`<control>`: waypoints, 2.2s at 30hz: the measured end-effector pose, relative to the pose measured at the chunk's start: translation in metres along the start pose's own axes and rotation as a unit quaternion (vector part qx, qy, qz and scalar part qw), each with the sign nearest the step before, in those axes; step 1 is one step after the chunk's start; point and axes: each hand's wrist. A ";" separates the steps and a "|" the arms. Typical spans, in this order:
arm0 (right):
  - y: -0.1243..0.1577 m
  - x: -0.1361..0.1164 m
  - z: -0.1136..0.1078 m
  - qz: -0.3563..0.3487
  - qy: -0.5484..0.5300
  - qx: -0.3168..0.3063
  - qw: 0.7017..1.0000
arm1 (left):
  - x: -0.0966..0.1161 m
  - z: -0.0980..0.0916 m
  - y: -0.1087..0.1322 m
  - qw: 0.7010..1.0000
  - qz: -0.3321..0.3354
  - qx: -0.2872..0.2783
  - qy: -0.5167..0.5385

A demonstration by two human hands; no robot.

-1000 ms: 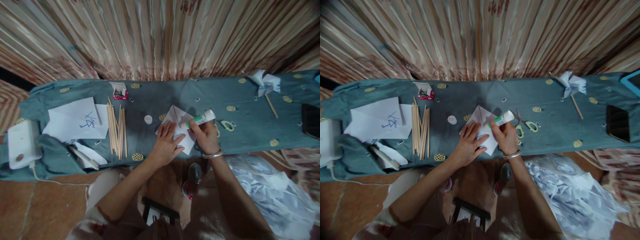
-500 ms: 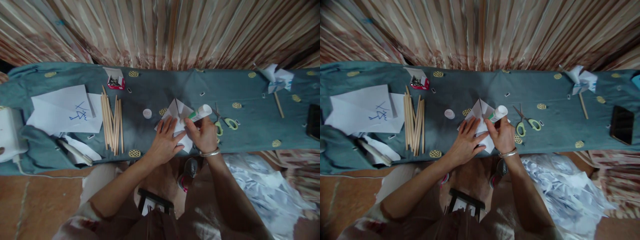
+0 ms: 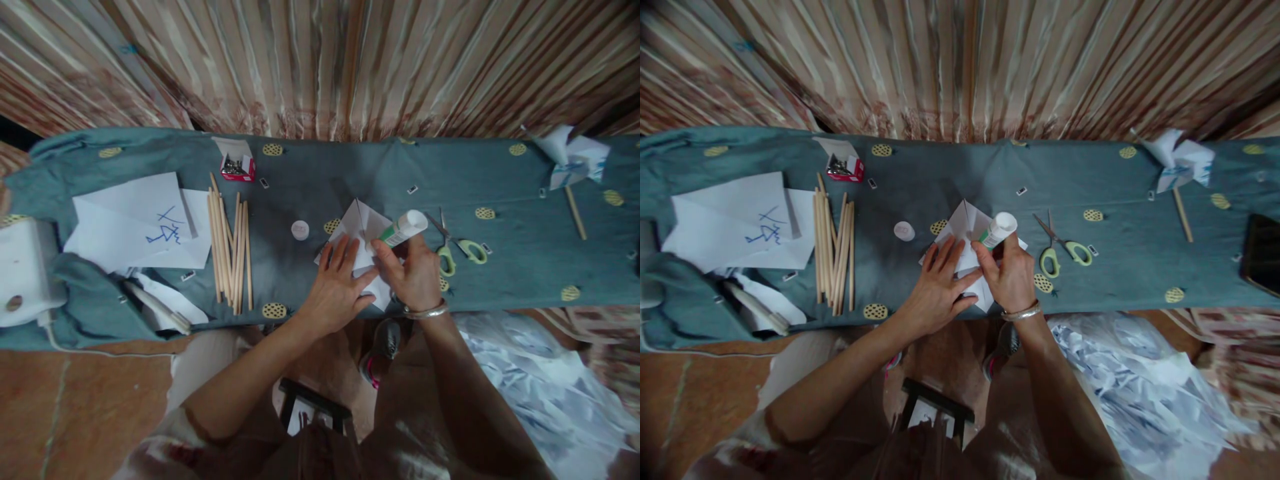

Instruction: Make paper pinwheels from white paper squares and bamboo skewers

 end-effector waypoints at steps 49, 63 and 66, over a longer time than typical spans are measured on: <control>0.007 -0.007 -0.001 -0.051 -0.015 -0.064 0.997 | -0.001 0.001 0.000 1.000 0.001 -0.001 -0.007; 0.013 0.002 -0.005 -0.058 -0.021 -0.029 0.998 | -0.002 -0.001 -0.001 1.000 0.002 -0.008 -0.015; 0.013 0.004 -0.005 -0.050 -0.023 -0.021 0.998 | -0.002 0.000 0.000 1.000 0.001 -0.009 -0.017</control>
Point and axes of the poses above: each hand's wrist, its own y-axis away from the middle knuckle, its own z-axis out of the palm, x = y × z, and after that the axes turned 9 degrees about -z, right-handed
